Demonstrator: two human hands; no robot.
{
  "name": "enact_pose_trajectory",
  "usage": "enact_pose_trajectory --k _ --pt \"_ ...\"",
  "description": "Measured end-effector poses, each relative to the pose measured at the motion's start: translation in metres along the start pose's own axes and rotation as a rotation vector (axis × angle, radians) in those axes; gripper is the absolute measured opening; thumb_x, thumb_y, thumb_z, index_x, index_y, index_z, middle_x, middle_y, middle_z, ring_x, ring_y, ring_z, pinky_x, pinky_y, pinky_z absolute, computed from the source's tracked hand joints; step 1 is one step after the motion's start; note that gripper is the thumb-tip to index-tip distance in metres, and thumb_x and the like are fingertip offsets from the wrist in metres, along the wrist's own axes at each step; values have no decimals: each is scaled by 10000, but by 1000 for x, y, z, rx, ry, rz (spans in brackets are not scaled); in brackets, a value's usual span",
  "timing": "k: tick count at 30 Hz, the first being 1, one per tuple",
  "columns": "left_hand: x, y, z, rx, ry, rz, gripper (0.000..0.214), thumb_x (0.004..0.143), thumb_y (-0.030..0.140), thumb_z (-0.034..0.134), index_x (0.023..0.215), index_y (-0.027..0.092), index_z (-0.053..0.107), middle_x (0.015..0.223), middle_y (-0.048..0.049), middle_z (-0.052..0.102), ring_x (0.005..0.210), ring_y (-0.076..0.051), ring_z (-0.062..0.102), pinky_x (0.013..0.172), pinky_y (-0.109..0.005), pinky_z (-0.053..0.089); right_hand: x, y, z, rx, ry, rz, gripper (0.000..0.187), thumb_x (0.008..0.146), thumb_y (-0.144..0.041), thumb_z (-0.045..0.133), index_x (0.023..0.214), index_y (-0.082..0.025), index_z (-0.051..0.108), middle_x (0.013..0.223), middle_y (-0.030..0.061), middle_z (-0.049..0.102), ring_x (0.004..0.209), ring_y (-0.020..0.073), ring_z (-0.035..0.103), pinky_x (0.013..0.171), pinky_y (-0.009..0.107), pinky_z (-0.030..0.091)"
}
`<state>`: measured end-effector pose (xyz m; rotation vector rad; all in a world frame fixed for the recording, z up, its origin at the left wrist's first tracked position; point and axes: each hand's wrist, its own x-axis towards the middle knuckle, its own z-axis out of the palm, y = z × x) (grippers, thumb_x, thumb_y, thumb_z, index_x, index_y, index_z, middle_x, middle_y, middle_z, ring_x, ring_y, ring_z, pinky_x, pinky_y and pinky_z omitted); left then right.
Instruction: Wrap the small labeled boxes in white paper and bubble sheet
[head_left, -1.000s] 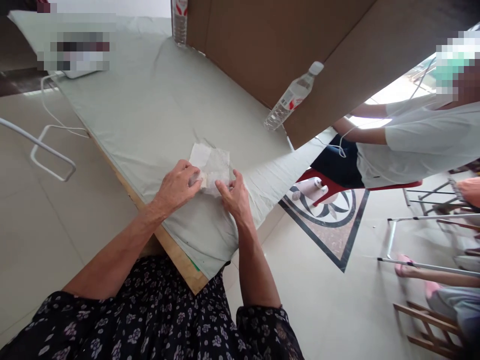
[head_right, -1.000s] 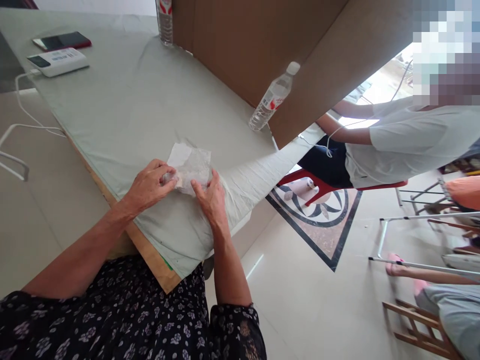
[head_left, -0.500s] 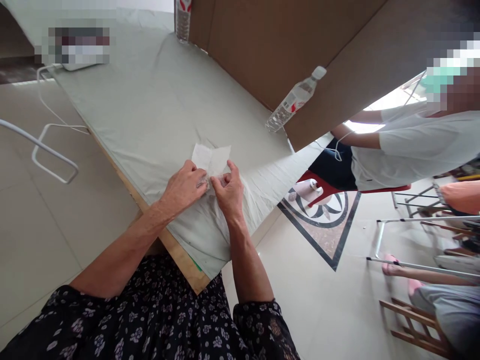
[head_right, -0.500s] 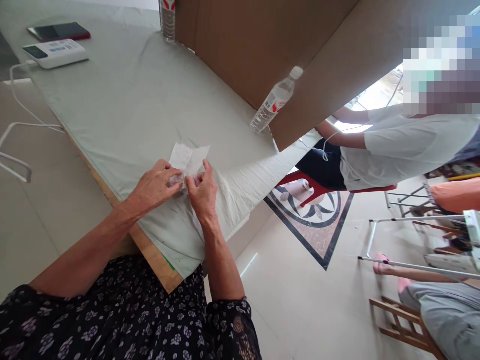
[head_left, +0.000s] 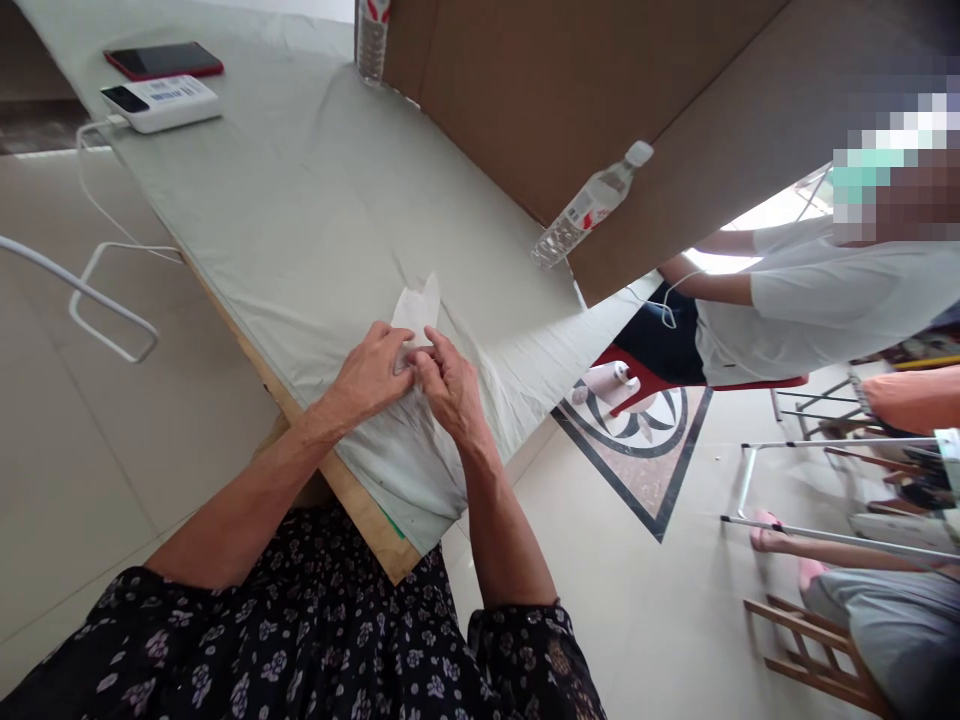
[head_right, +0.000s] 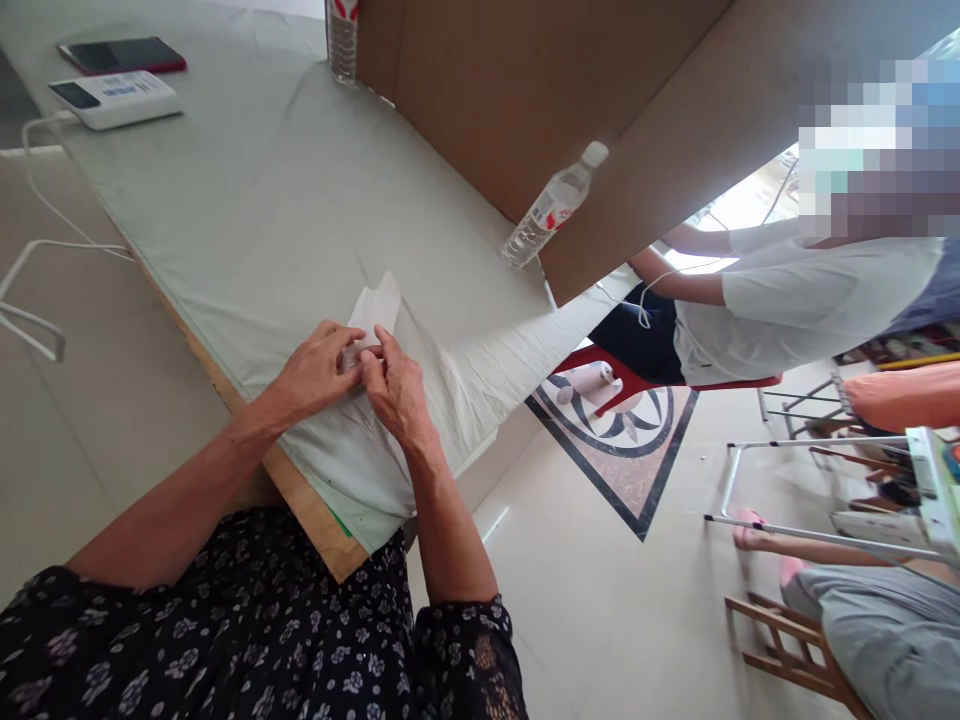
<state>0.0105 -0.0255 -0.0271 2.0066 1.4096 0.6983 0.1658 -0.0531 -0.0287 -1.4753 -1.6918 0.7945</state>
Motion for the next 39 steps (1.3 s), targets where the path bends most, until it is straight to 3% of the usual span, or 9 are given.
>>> enact_pose_trajectory --k 6,10,13,16,20,23,27,32,39 --pt "-4 -10 1 -301 60 -45 604 744 164 632 1347 164 601 1208 -84 637 716 -114 559 778 -321 568 8 -20 -13 -280 -269 -84 651 880 -110 515 1522 -208 463 1190 68 759 964 203 700 861 338 536" --pt "-1 -5 4 -230 112 -92 403 815 267 659 1207 175 666 1111 -66 639 696 -122 535 816 -360 561 20 -28 -20 -373 -372 -117 701 847 -92 512 1540 -163 433 1261 111 741 1047 237 696 863 354 535" --pt "1 -4 9 -175 111 -83 308 849 239 621 1145 178 679 1052 -60 636 734 -142 549 830 -364 552 24 -17 -28 -219 -438 -163 750 800 -84 521 1540 -173 436 1270 94 736 892 168 692 848 330 548" --pt "0 -5 13 -169 118 -77 398 850 216 617 1243 170 656 1098 -70 625 754 -141 570 837 -356 559 22 6 -38 36 -289 -100 676 817 -168 557 1488 -208 492 1218 63 740 676 91 613 703 271 555" --pt "-3 -7 15 -170 119 -58 446 854 214 626 1298 179 646 1124 -70 613 788 -141 601 865 -346 575 23 33 -41 229 26 275 554 834 -348 665 1342 -145 578 1038 78 750 607 103 628 457 214 462" --pt "-4 -6 15 -142 127 -46 455 863 205 624 1317 188 641 1133 -70 612 825 -147 624 906 -347 576 37 41 -33 327 17 432 659 793 -384 773 1359 -119 561 1001 106 766 640 154 694 393 208 428" --pt "-6 0 12 -25 106 -1 519 899 192 588 1418 211 596 1277 -111 591 958 -188 666 940 -368 580 68 41 -17 336 -5 426 690 725 -422 877 1283 -117 609 778 21 725 534 132 611 375 215 394" --pt "-8 9 6 210 47 140 513 923 137 524 1424 209 609 1628 -176 402 1197 -280 656 1001 -433 576 89 42 -12 276 -80 391 326 698 -354 840 899 -159 672 580 -76 577 449 87 482 380 212 366" --pt "-2 -4 11 134 13 117 356 928 207 536 1230 185 722 1504 -167 545 1281 -292 643 1115 -452 529 93 41 -14 323 -130 344 205 701 -366 732 747 -193 632 614 -50 583 504 92 498 409 202 373"
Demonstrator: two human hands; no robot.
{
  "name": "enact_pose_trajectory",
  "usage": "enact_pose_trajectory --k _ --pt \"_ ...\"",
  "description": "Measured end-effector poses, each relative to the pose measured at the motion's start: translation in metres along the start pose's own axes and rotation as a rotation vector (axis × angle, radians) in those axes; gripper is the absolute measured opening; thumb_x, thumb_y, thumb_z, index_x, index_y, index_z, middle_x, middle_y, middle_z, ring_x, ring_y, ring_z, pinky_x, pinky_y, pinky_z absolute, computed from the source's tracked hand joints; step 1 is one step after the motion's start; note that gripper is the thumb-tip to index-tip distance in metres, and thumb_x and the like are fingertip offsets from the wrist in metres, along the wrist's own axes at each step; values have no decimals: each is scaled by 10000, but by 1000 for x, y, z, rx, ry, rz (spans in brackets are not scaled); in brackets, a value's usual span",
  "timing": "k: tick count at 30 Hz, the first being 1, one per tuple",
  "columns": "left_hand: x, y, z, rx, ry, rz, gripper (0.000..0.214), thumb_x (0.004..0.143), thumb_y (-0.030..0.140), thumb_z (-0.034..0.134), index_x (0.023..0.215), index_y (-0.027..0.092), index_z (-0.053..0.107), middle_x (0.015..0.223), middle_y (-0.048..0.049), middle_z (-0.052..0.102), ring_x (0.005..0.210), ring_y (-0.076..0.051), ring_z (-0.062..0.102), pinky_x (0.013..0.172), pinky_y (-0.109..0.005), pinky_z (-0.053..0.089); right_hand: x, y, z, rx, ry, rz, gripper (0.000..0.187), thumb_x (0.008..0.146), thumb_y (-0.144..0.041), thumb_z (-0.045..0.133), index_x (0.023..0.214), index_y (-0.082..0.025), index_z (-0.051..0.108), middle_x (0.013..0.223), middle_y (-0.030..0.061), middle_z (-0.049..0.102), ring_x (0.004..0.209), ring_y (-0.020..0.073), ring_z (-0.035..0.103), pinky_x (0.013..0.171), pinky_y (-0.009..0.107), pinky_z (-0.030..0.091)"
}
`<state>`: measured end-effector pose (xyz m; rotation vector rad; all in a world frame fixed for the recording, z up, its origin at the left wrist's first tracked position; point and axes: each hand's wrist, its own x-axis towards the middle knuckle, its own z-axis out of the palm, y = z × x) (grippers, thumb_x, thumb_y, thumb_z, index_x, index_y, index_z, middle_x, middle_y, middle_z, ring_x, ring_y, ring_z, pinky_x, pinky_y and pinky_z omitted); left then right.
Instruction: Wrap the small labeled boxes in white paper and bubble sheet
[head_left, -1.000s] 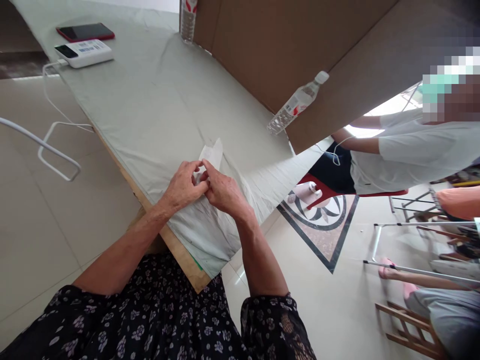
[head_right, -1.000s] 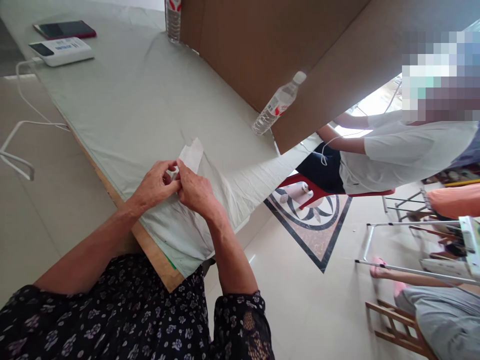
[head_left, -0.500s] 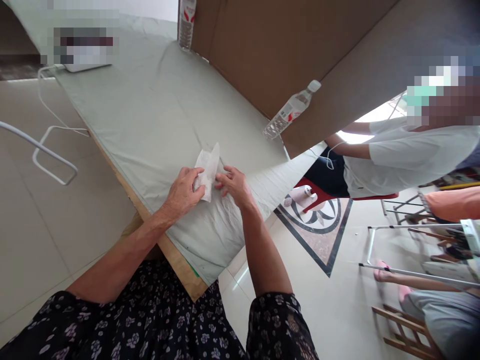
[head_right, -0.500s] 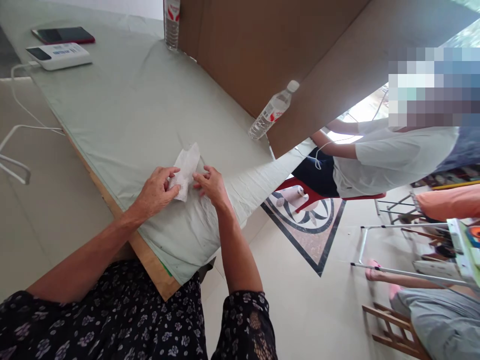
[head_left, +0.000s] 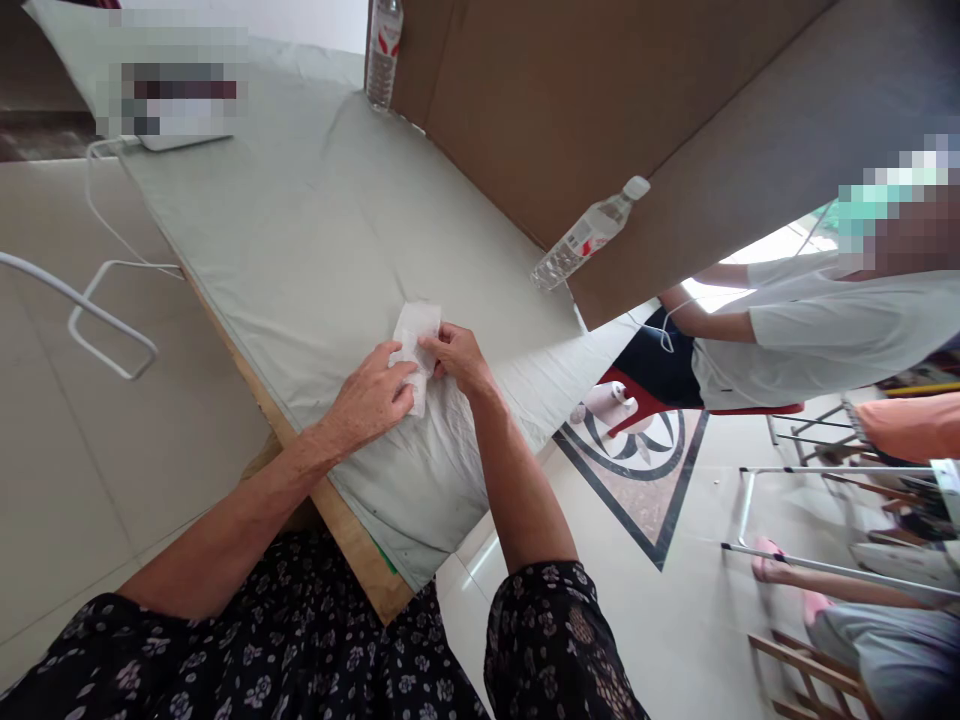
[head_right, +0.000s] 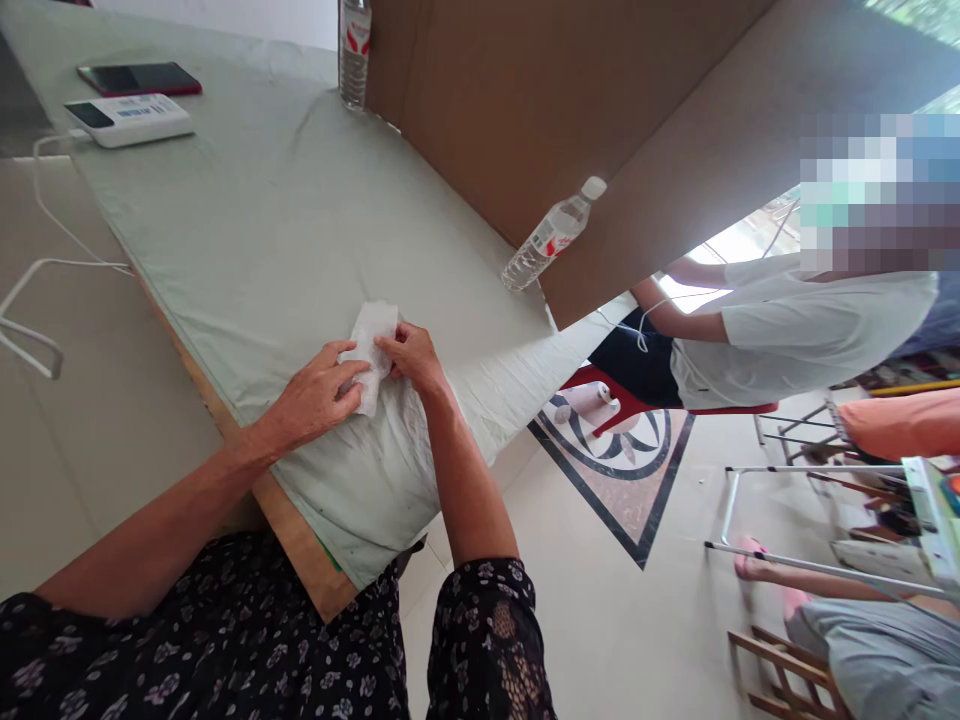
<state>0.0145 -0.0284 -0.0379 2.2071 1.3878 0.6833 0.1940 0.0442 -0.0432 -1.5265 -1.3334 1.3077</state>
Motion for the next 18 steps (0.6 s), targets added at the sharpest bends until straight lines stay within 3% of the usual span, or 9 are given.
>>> enact_pose_trajectory --k 3,6,12,14,18 --pt "0 -4 2 -65 -10 -39 381 926 232 540 1256 177 721 1497 -172 542 1236 -282 664 1098 -449 541 4 -1 5 32 -7 -52 234 697 -397 743 751 -194 640 643 -44 578 540 93 479 441 208 357" --pt "0 -7 2 -107 11 -59 386 924 244 542 1259 178 721 1470 -169 555 1142 -255 684 1065 -443 552 4 -2 12 115 3 -129 205 694 -370 730 763 -196 646 699 -35 603 627 103 510 553 223 420" --pt "-3 -7 5 -215 64 -119 350 892 278 601 1211 164 688 1386 -146 556 720 -112 584 872 -366 588 -20 -4 19 177 14 -255 238 742 -428 724 816 -213 656 781 -20 637 732 131 556 711 266 491" --pt "-6 -6 6 -236 140 -147 351 871 269 624 1201 153 646 1322 -140 559 764 -129 587 868 -362 585 -32 -5 19 132 6 -321 228 784 -435 713 806 -215 656 777 -19 630 739 137 563 740 277 498" --pt "-6 -9 6 -239 263 -131 561 814 251 693 1338 160 515 1318 -154 548 1157 -257 595 967 -420 572 -54 -3 18 -33 -5 -426 154 864 -370 657 866 -224 705 871 4 715 855 169 655 859 314 536"
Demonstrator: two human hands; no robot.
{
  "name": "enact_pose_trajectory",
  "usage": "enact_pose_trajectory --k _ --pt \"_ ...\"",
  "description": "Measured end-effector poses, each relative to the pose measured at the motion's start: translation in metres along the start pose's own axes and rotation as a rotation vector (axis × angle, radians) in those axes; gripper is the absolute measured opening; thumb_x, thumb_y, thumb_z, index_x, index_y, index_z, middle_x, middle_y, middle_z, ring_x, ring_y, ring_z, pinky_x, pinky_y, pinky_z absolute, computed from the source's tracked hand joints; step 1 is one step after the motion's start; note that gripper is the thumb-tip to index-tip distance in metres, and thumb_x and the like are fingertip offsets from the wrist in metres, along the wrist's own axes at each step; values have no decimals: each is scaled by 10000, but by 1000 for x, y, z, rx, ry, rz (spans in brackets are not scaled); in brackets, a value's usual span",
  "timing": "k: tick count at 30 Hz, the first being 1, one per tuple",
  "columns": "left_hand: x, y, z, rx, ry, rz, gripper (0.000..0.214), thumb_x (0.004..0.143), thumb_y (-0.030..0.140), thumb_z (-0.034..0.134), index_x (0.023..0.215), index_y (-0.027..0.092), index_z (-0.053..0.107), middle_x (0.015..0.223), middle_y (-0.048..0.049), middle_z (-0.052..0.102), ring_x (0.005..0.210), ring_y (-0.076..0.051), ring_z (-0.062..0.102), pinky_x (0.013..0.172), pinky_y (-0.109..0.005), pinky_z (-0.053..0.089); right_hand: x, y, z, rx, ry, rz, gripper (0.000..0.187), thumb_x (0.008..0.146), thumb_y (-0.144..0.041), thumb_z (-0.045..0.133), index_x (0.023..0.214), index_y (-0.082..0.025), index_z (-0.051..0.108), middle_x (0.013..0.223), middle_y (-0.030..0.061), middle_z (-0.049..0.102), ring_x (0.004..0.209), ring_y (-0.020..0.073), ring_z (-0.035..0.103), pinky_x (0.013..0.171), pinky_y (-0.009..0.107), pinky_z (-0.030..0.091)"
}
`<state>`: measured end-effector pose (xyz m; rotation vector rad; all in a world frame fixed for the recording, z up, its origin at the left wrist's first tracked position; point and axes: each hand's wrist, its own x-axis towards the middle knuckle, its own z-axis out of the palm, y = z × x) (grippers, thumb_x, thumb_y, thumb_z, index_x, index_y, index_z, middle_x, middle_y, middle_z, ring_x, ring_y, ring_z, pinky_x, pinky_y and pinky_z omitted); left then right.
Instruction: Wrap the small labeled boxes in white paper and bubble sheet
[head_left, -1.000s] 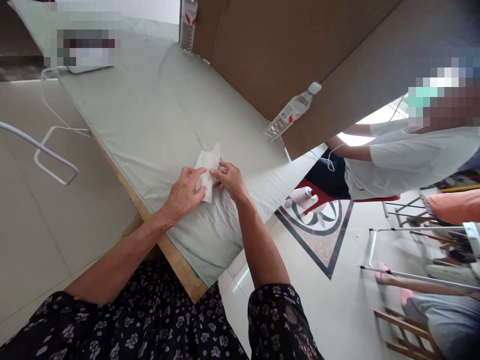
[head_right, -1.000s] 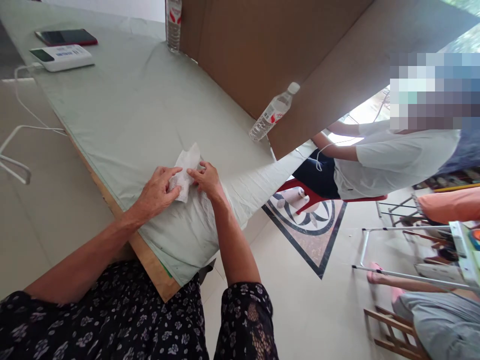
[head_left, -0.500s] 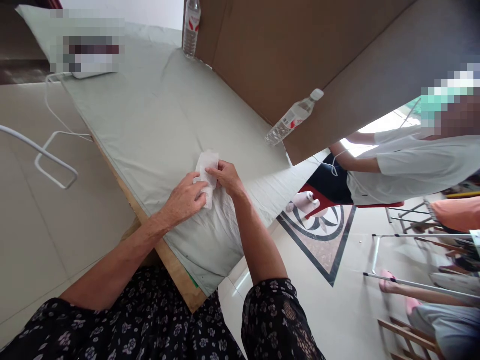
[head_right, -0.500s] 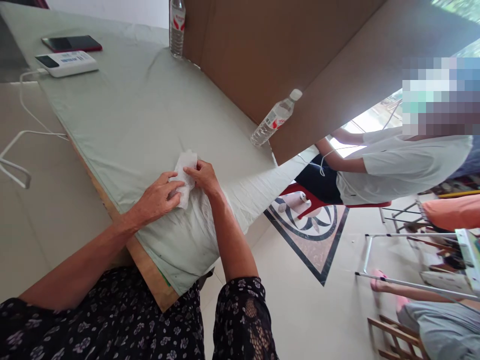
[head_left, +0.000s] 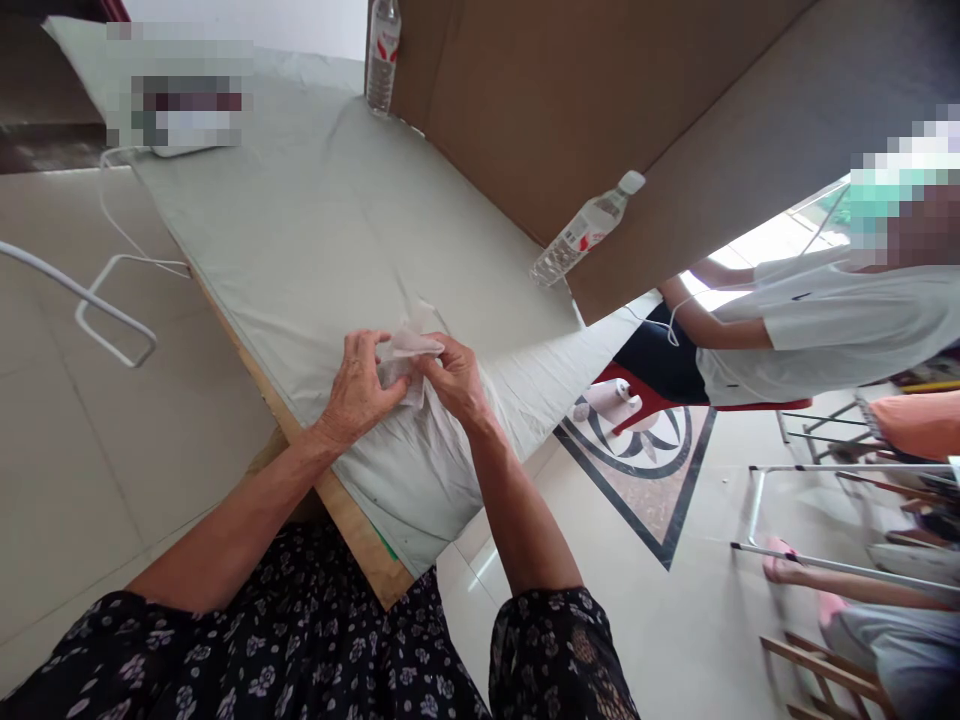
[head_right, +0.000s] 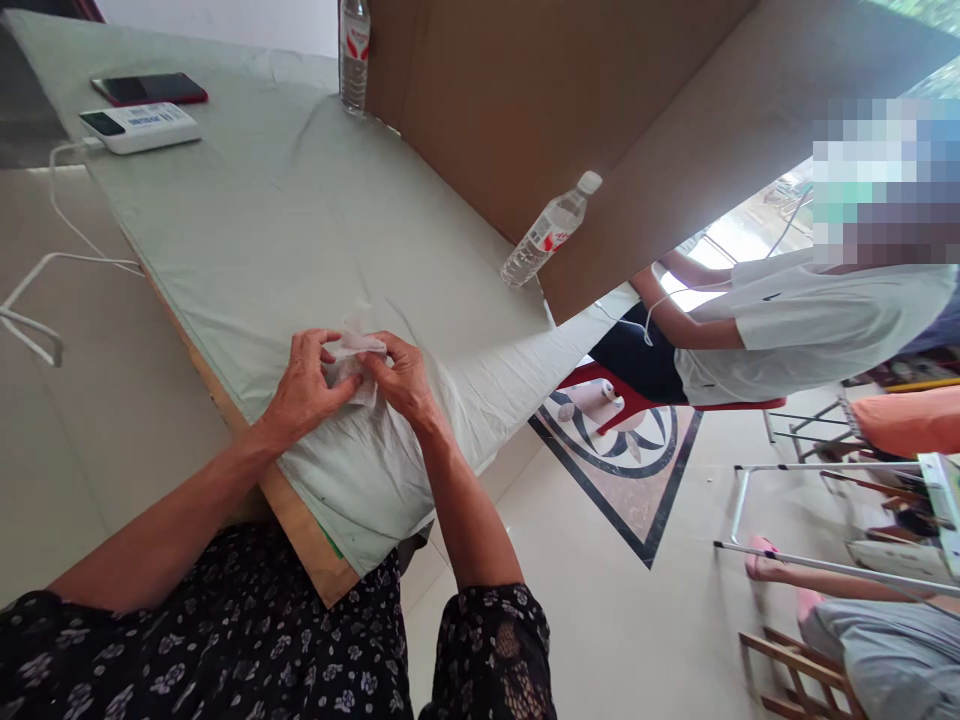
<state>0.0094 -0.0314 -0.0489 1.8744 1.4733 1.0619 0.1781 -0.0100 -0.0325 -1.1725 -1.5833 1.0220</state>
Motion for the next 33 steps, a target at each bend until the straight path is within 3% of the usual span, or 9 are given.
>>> enact_pose_trajectory --k 3,6,9,12,16,20,24,28,33 --pt "7 -6 -4 -46 -111 72 603 820 285 726 1381 200 519 1472 -167 479 1377 -301 498 1076 -471 527 -14 -2 -1 -111 -48 -77 109 890 -265 630 906 -235 734 1041 34 774 1044 199 709 1018 374 530" --pt "13 -13 -9 -85 -223 85 348 814 309 744 1135 210 651 1524 -150 451 1469 -317 446 1138 -483 485 -27 -2 -3 -214 -56 -170 151 901 -187 626 946 -257 753 1139 54 772 1158 215 696 1092 429 508" --pt "14 -17 -14 -101 -253 78 192 815 259 694 993 199 657 1505 -156 492 1443 -306 500 1130 -476 493 -40 2 -6 -334 -83 -221 185 919 -249 684 1087 -279 755 1236 78 743 1228 240 664 1111 464 508" --pt "11 -20 -23 -100 -309 119 220 820 253 638 1030 194 667 1458 -169 570 1444 -301 515 1150 -475 481 -49 13 -7 -457 -135 -313 375 889 -333 760 1255 -275 703 1342 113 693 1319 279 609 1154 509 481" --pt "6 -23 -41 -80 -431 174 475 820 292 602 1282 194 653 1587 -160 505 1510 -301 458 1254 -494 378 -50 26 -1 -468 -85 -405 321 934 -231 650 1251 -261 686 1330 128 688 1307 264 614 1151 508 477" --pt "9 -20 -48 -42 -472 185 653 802 355 653 1430 192 577 1664 -161 424 1559 -318 386 1272 -507 353 -39 19 4 -249 38 -161 243 914 -368 708 1117 -234 721 1204 98 722 1156 235 665 1024 419 544" --pt "15 -12 -44 -171 -512 24 552 810 441 689 1295 181 652 1390 -127 682 1289 -304 641 1099 -455 525 -30 4 6 85 -63 161 341 946 -509 636 981 -183 729 840 14 670 755 146 608 699 278 510" --pt "15 -6 -40 -361 -533 -156 530 764 447 743 1216 176 675 1114 -67 762 993 -245 718 879 -372 577 -32 -1 5 37 -17 192 453 955 -615 584 920 -185 721 740 -10 600 687 133 537 621 260 425" --pt "18 -1 -39 -415 -534 -218 534 718 398 768 1190 162 689 1044 -59 745 931 -240 684 797 -343 536 -35 5 -3 71 -61 175 590 854 -676 705 1228 -219 687 1047 48 735 890 196 661 791 315 522"
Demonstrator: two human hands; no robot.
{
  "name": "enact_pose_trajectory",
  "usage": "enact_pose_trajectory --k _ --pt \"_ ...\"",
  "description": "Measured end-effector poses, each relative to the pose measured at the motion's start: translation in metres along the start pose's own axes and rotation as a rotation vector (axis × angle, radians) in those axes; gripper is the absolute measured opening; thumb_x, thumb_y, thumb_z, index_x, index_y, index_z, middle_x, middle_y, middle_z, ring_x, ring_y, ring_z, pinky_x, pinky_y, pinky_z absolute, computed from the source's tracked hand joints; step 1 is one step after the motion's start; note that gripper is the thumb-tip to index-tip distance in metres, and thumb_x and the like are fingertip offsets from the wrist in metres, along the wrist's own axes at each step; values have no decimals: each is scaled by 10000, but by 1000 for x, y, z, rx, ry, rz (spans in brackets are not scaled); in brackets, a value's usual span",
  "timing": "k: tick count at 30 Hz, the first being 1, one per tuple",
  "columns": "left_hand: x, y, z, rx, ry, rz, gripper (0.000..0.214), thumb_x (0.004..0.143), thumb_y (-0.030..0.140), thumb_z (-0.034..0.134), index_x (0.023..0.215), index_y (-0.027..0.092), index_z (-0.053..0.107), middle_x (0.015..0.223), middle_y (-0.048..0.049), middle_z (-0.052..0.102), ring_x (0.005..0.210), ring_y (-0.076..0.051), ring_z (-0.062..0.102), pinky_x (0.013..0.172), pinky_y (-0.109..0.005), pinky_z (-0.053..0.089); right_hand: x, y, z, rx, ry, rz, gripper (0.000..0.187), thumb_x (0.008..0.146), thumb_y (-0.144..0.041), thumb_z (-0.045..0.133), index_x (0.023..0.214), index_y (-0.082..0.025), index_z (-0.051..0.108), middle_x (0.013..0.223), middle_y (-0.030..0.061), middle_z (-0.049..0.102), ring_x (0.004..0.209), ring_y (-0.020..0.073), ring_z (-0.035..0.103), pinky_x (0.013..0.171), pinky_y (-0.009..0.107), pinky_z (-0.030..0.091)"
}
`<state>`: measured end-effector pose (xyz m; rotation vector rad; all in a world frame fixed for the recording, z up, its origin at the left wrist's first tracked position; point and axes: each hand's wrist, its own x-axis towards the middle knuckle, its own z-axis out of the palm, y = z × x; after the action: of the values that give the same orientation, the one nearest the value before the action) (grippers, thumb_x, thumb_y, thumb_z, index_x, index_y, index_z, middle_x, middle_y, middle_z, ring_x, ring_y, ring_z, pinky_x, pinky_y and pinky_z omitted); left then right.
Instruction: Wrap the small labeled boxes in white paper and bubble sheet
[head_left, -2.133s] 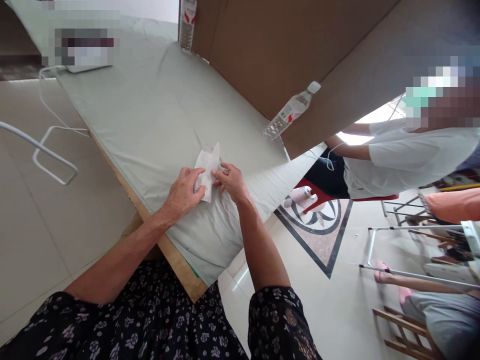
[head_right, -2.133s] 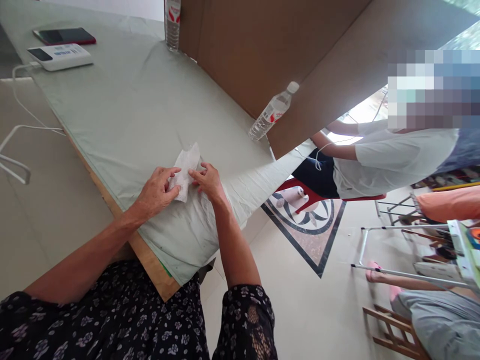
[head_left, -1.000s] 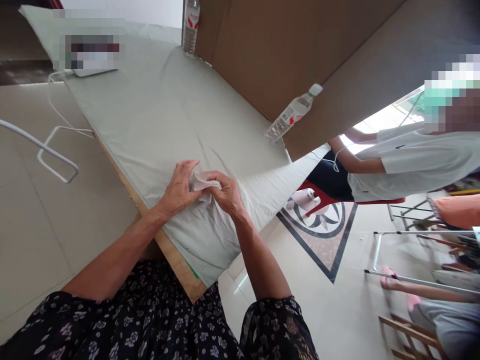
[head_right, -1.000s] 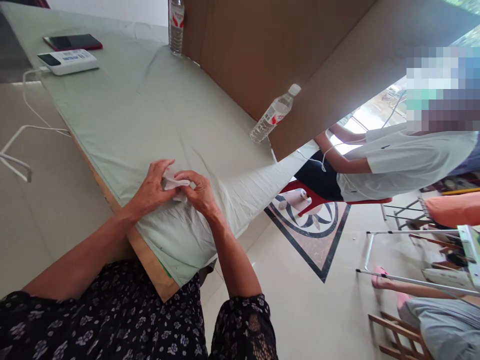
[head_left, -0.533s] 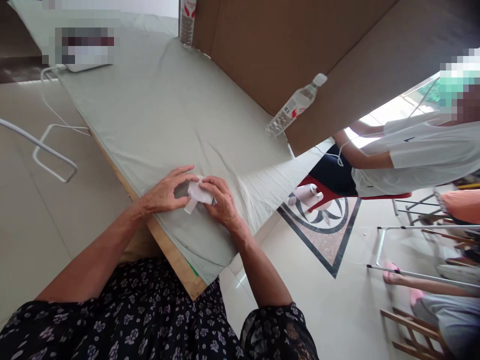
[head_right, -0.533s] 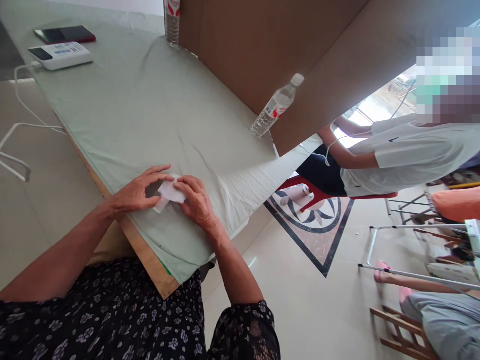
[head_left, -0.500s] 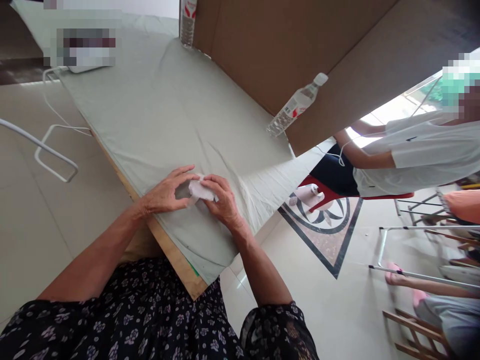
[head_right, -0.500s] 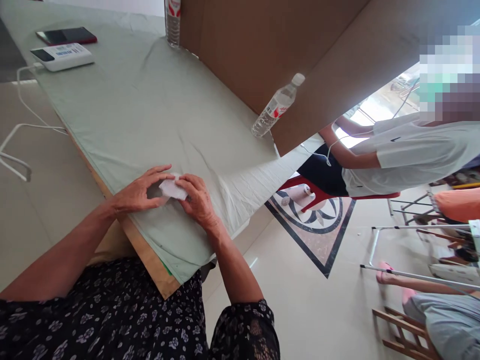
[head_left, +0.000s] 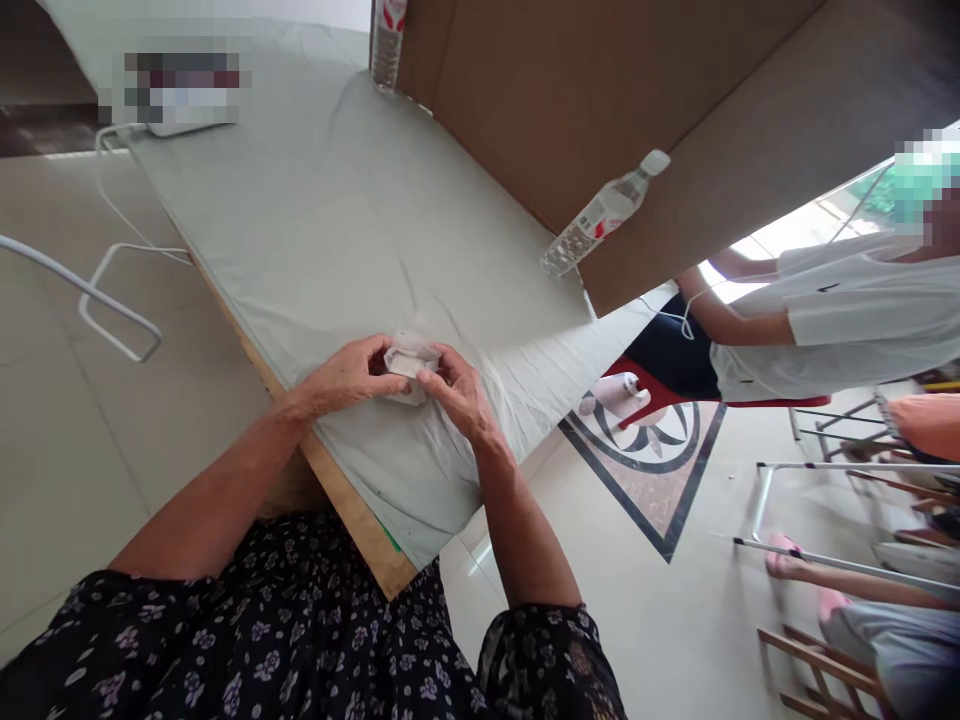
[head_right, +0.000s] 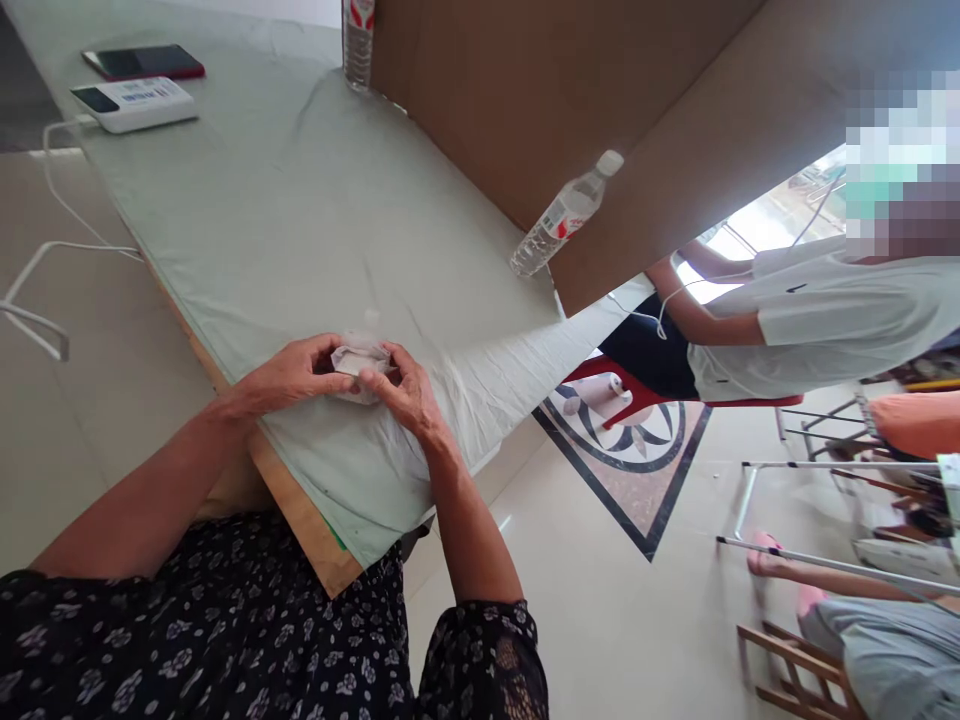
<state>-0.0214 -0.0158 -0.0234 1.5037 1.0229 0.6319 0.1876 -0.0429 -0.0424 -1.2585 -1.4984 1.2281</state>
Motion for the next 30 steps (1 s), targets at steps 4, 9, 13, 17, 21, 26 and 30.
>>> enact_pose_trajectory --k 4,9,13,17,21,26,30 --pt "7 -4 4 -150 -17 40 507 736 317 720 1220 176 674 1090 -47 735 973 -224 682 820 -323 533 2 8 0 28 -10 12 612 842 -682 719 1244 -222 681 1000 45 740 852 196 668 808 335 533" --pt "13 -16 13 -317 41 55 511 756 319 721 1240 163 670 1014 -39 740 881 -189 684 772 -291 534 9 7 2 3 41 6 573 849 -682 701 1174 -210 713 958 33 733 848 187 654 791 314 512" --pt "14 -20 17 -390 90 41 639 715 354 779 1299 141 630 1047 -59 750 888 -192 693 783 -299 558 22 2 -2 45 82 17 490 871 -679 650 975 -208 738 882 12 697 813 157 613 763 285 487" --pt "14 -23 19 -359 124 61 764 697 390 784 1381 116 582 1168 -104 741 942 -210 697 813 -317 564 41 -2 0 149 64 99 478 792 -686 716 816 -209 708 713 -22 616 683 130 543 655 268 451" --pt "16 -30 20 -193 203 78 867 731 430 744 1496 95 514 1222 -130 723 963 -228 689 838 -353 564 55 -3 8 256 46 111 428 717 -613 808 812 -211 696 758 -18 656 716 137 583 709 285 482" --pt "19 -37 17 17 278 146 825 804 501 673 1504 86 537 1249 -140 718 1004 -246 676 896 -384 552 62 1 10 274 87 50 331 710 -512 826 789 -222 687 769 -26 651 742 139 595 774 307 504" --pt "20 -37 16 109 285 143 827 853 567 607 1500 57 544 1122 -131 737 901 -238 670 853 -391 552 59 1 10 198 114 -43 286 732 -477 810 816 -230 695 1038 32 721 940 180 665 869 336 534"
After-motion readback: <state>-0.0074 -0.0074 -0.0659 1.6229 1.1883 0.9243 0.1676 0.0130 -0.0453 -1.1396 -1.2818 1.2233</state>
